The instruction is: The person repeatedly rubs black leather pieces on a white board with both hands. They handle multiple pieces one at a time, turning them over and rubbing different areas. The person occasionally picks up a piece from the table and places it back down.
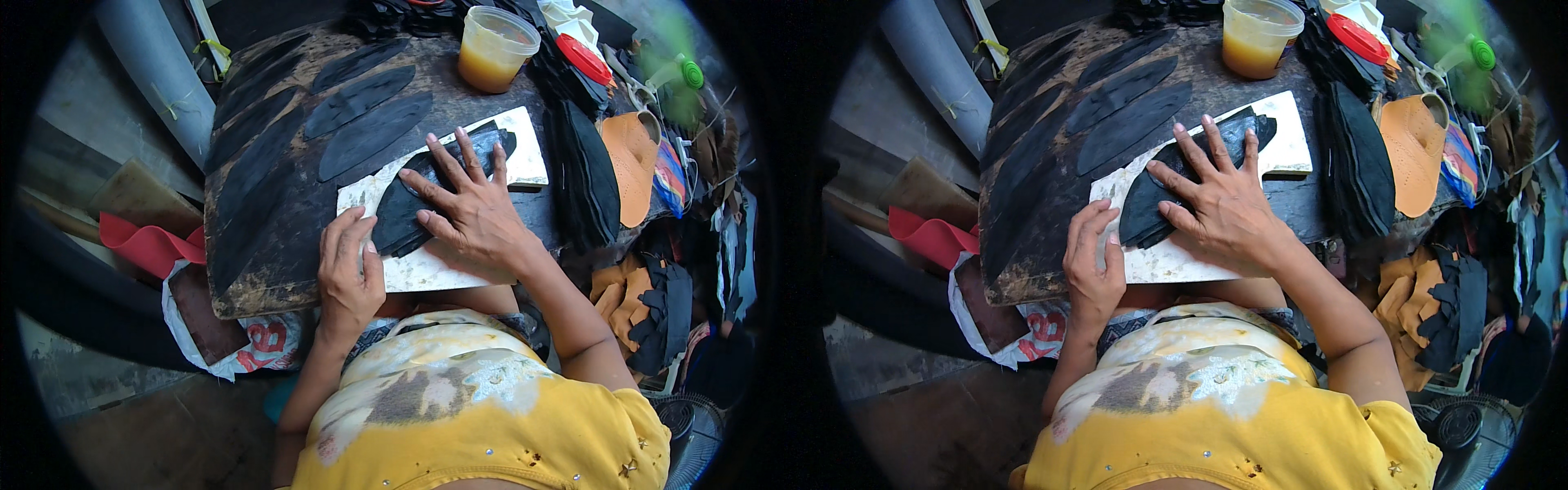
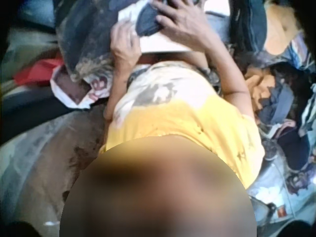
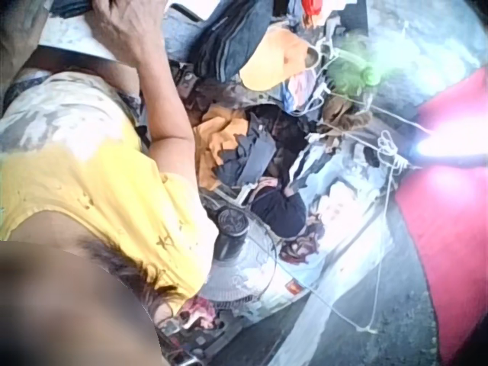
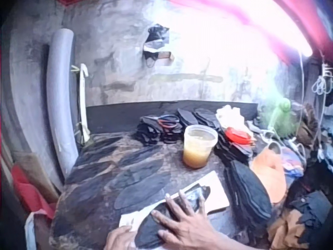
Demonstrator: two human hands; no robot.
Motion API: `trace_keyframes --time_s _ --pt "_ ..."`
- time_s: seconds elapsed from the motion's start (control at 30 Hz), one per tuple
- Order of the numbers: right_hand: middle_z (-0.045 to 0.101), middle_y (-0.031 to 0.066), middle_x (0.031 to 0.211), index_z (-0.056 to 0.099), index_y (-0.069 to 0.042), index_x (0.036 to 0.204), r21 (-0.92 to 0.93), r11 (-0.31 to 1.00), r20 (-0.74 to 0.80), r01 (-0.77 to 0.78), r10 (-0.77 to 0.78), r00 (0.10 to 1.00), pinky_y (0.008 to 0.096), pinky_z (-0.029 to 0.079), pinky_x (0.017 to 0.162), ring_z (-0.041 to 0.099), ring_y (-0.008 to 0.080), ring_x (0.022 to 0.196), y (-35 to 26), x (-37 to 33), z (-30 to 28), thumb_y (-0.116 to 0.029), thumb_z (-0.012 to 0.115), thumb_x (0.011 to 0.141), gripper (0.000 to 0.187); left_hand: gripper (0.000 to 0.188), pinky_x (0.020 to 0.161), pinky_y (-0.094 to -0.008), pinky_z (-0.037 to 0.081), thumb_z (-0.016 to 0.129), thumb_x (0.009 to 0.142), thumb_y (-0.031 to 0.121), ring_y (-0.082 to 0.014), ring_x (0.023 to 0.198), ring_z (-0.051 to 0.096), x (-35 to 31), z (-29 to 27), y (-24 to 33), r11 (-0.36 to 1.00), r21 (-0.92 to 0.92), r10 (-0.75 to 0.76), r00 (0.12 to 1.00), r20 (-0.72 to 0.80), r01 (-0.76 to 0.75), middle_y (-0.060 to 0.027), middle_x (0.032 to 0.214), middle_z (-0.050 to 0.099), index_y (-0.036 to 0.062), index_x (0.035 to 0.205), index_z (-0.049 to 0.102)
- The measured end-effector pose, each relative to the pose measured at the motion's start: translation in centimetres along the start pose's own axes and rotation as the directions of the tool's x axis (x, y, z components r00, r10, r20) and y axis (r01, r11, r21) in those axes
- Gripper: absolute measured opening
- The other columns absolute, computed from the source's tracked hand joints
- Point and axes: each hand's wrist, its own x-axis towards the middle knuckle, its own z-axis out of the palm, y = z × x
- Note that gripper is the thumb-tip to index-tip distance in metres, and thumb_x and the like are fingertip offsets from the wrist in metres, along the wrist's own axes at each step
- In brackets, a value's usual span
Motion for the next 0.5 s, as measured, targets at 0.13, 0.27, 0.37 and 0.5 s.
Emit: trace_keyframes --time_s 0.13,0.27,0.37,0.5 --pt "0.022 0.014 0.161 0.05 -0.035 0.143 -0.055 0.996 -0.036 -0.073 0.071 0.997 0.0729 -0.002 0.11 0.006 0.0392 0.15 0.4 0.2 -0.2 -0.061 0.039 0.094 0.056 0.034 0.094 -0.046 0.049 0.052 0.084 -0.005 -0.0413 0.11 0.059 0.0 0.1 -0.2 0.997 -0.048 -0.055 0.998 -0.035 0.053 -0.0237 0.12 0.056 -0.004 0.118 0.057" --pt "0.021 0.0135 0.161 0.052 -0.034 0.142 -0.05 0.995 -0.049 -0.084 0.082 0.995 0.0713 -0.004 0.11 0.004 0.0389 0.15 0.4 0.3 -0.1 -0.06 0.04 0.094 0.055 0.03 0.094 -0.0449 0.049 0.053 0.084 -0.005 -0.0404 0.11 0.059 -0.1 0.2 -0.3 1.0 0.0 0.0 1.0 -0.003 0.0 -0.0237 0.12 0.057 -0.0041 0.113 0.059" --pt "0.021 0.0121 0.162 0.052 -0.035 0.141 -0.009 1.0 -0.019 -0.004 0.004 1.0 0.0716 -0.004 0.11 0.005 0.0388 0.15 -0.4 0.4 0.0 -0.061 0.038 0.095 0.055 0.027 0.093 -0.0444 0.049 0.053 0.084 -0.006 -0.0395 0.109 0.06 -0.1 0.3 -0.4 1.0 0.002 0.008 1.0 -0.012 -0.008 -0.0228 0.119 0.057 -0.0036 0.109 0.061" --pt "0.02 0.0102 0.162 0.052 -0.035 0.141 -0.005 0.994 -0.013 0.105 -0.105 0.994 0.072 -0.005 0.11 0.007 0.0381 0.15 -1.7 0.7 -0.1 -0.062 0.035 0.095 0.056 0.024 0.091 -0.0435 0.051 0.052 0.086 -0.006 -0.0369 0.106 0.062 0.2 -0.1 -0.6 0.997 -0.063 -0.045 0.996 -0.08 0.04 -0.0208 0.118 0.059 -0.0032 0.108 0.062"
